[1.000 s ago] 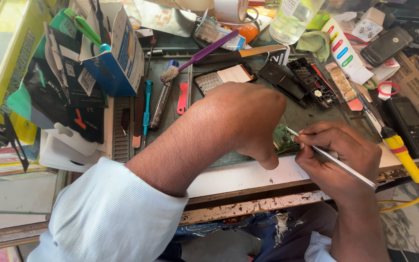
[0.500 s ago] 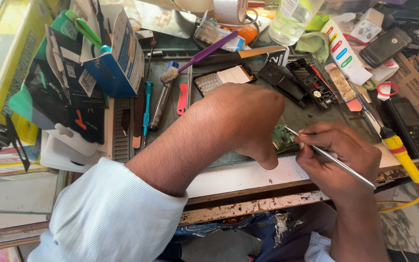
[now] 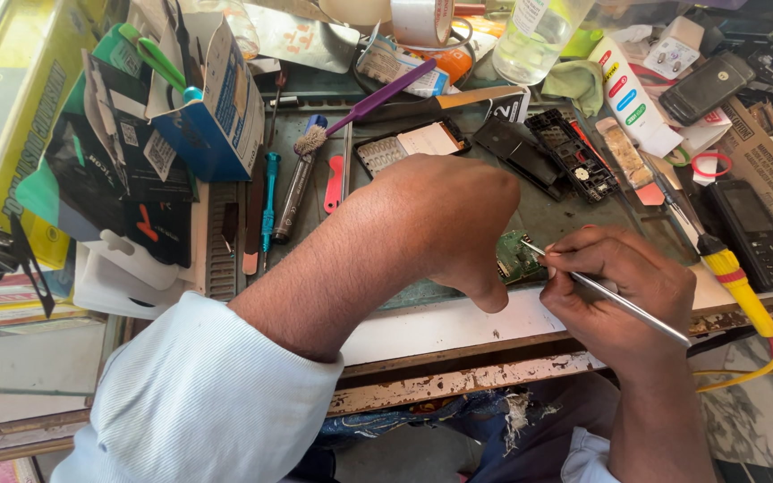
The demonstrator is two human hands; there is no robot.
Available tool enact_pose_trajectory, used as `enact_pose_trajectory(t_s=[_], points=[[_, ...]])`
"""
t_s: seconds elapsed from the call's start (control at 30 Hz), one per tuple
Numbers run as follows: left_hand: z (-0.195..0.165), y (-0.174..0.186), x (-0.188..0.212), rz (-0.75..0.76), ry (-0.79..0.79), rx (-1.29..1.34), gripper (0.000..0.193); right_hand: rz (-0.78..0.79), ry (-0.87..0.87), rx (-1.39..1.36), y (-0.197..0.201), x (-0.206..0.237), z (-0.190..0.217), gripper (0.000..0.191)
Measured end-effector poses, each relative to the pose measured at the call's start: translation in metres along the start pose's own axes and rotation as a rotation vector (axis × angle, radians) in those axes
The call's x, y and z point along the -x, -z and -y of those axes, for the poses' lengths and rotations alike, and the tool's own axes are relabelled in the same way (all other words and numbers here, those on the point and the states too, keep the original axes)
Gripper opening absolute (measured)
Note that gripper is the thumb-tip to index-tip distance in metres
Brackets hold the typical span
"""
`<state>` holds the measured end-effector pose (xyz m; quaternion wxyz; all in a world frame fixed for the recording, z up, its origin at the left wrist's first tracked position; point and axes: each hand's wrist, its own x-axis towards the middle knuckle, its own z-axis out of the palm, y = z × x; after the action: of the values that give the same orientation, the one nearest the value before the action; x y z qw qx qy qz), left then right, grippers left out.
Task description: The person cleans a green circuit board using a purple tool and then uses tweezers to manipulate a small component on the board.
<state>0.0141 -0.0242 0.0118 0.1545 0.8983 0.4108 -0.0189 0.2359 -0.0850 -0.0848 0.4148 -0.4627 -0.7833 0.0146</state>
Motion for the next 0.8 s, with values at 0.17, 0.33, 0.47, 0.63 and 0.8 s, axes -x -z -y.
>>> enact_pose_trajectory(t_s=[0.17,0.33,0.47,0.63,0.8], points=[[-0.0006,-0.0001,-0.0002,-0.001,0.0,0.001,0.06,-0.036,-0.027,-0.039,-0.0022,0.002,0.0028,0.012],[-0.0013,0.0,-0.0007,0.025,0.012,0.001,0.058,-0.026,-0.023,-0.022,-0.0016,0.0017,0.0029,0.013],[-0.0023,-0.0002,-0.0009,0.007,0.011,0.006,0.06,-0.022,-0.011,0.026,-0.0014,0.0014,0.003,0.013],[-0.0019,-0.0005,-0.0011,0.018,0.011,0.009,0.059,-0.05,-0.017,-0.051,-0.0019,0.003,0.0042,0.013],[-0.0019,-0.0004,-0.0017,0.012,0.007,0.009,0.06,-0.034,-0.039,0.013,-0.0026,0.0021,0.0034,0.014]])
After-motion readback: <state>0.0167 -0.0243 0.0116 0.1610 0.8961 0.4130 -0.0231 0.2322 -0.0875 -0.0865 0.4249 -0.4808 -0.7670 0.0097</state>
